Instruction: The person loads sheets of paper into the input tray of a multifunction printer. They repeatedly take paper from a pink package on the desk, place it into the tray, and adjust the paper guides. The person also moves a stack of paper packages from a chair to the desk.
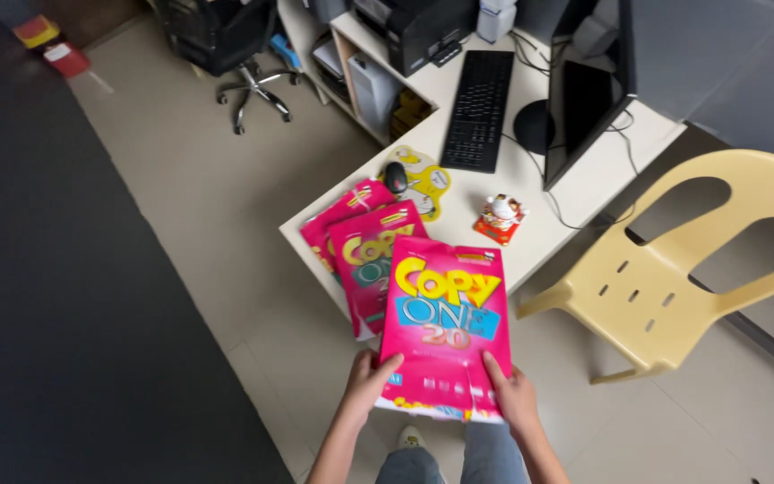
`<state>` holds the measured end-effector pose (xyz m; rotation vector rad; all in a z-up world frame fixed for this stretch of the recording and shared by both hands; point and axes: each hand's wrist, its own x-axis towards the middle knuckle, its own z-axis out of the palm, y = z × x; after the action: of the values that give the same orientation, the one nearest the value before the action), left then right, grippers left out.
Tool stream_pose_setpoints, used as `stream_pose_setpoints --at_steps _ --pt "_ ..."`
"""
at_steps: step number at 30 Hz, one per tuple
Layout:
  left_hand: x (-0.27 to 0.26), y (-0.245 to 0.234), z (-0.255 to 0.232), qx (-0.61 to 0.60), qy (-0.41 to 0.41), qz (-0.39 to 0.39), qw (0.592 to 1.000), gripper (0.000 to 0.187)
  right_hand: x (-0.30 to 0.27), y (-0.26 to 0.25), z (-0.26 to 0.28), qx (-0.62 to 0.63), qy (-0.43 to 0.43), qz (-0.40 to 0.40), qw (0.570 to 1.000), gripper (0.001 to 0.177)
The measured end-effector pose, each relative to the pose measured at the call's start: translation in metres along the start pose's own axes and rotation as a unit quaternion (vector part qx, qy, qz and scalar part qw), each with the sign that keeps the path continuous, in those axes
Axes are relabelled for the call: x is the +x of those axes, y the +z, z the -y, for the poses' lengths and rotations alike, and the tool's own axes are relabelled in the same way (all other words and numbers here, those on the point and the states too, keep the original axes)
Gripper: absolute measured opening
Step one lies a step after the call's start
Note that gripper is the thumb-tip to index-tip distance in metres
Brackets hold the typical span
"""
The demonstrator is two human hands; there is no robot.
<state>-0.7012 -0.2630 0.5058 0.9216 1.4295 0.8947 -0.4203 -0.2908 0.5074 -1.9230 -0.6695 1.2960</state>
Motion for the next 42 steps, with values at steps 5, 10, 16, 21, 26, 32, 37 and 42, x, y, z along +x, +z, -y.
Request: stream_pose_setpoints --at_steps 5,10,16,21,26,32,37,42 --pt "0.047 -0.058 0.019 -0.061 -0.037 0.006 0.997 0.04 0.024 0.074 0.011 -0.05 -0.029 0.013 0.998 0.06" --pt "0.106 -0.085 0.051 -0.054 -0.073 -0.009 0.996 0.04 0.059 0.117 0.001 -0.113 -0.029 -0.009 0.993 0.066" --pt "0.14 -0.103 0.046 -0.027 -0.071 0.019 0.997 0.038 0.072 0.137 -0.002 -0.067 -0.003 0.027 0.997 0.067" --pt "0.192 -0.118 0.046 0.021 -0.075 0.031 0.996 0.038 0.099 0.15 0.001 -0.105 0.015 0.079 0.991 0.063" --pt "0.237 -0.132 0.023 0.065 -0.079 0.043 0.994 0.039 0.129 0.168 -0.007 -0.08 0.006 0.128 0.989 0.051" --pt "0.269 -0.148 -0.018 0.105 -0.058 0.077 0.99 0.041 0.113 0.194 0.014 -0.111 -0.038 0.156 0.981 0.041" --pt "0.302 -0.167 -0.019 0.144 -0.03 0.12 0.982 0.04 0.097 0.218 0.027 -0.238 -0.077 0.145 0.957 0.046" --pt "0.326 -0.178 0.02 0.136 -0.001 0.145 0.98 0.043 0.073 0.229 0.016 -0.291 -0.122 0.06 0.947 0.044"
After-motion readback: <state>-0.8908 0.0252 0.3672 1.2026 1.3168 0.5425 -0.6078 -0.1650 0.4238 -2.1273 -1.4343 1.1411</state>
